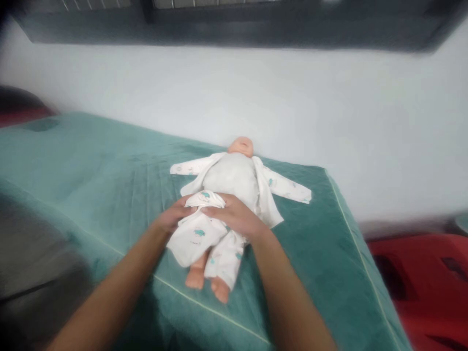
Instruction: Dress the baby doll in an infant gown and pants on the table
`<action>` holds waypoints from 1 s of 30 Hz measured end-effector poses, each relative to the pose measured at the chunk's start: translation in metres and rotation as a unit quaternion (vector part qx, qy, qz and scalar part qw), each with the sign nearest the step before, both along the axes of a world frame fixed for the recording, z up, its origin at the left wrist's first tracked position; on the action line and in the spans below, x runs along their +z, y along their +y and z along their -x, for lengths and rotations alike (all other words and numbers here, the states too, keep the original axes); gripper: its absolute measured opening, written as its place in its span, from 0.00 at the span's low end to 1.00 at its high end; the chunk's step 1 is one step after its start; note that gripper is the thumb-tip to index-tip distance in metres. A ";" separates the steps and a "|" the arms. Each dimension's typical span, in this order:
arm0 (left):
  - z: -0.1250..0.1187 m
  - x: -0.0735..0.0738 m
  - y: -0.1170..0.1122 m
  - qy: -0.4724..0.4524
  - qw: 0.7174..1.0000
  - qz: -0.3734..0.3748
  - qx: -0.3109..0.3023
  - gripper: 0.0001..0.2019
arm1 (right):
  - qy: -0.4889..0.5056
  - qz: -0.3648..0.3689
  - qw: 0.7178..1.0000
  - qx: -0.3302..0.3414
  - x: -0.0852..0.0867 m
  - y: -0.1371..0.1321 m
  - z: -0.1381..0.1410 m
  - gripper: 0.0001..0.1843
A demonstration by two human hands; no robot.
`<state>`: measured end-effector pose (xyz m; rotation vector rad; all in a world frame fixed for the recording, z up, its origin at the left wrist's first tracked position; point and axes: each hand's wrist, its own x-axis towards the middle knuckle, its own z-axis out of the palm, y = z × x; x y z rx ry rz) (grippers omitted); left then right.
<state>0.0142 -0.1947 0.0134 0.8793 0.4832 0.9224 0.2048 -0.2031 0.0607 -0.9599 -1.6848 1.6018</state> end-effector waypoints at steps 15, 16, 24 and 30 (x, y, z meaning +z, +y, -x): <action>-0.010 0.012 -0.032 -0.015 0.992 0.008 0.127 0.22 | -0.026 -0.015 1.000 0.000 -0.002 0.004 -0.003 0.22; -0.012 0.014 -0.041 -0.017 0.988 0.012 0.151 0.21 | -0.030 -0.016 0.999 0.003 -0.003 0.004 -0.003 0.22; -0.026 0.034 -0.114 0.004 0.968 0.083 0.235 0.16 | -0.155 -0.089 0.983 0.039 0.001 -0.004 0.000 0.15; -0.042 0.047 -0.170 -0.014 0.944 0.195 0.267 0.12 | -0.219 -0.146 0.960 0.095 -0.002 -0.007 0.001 0.08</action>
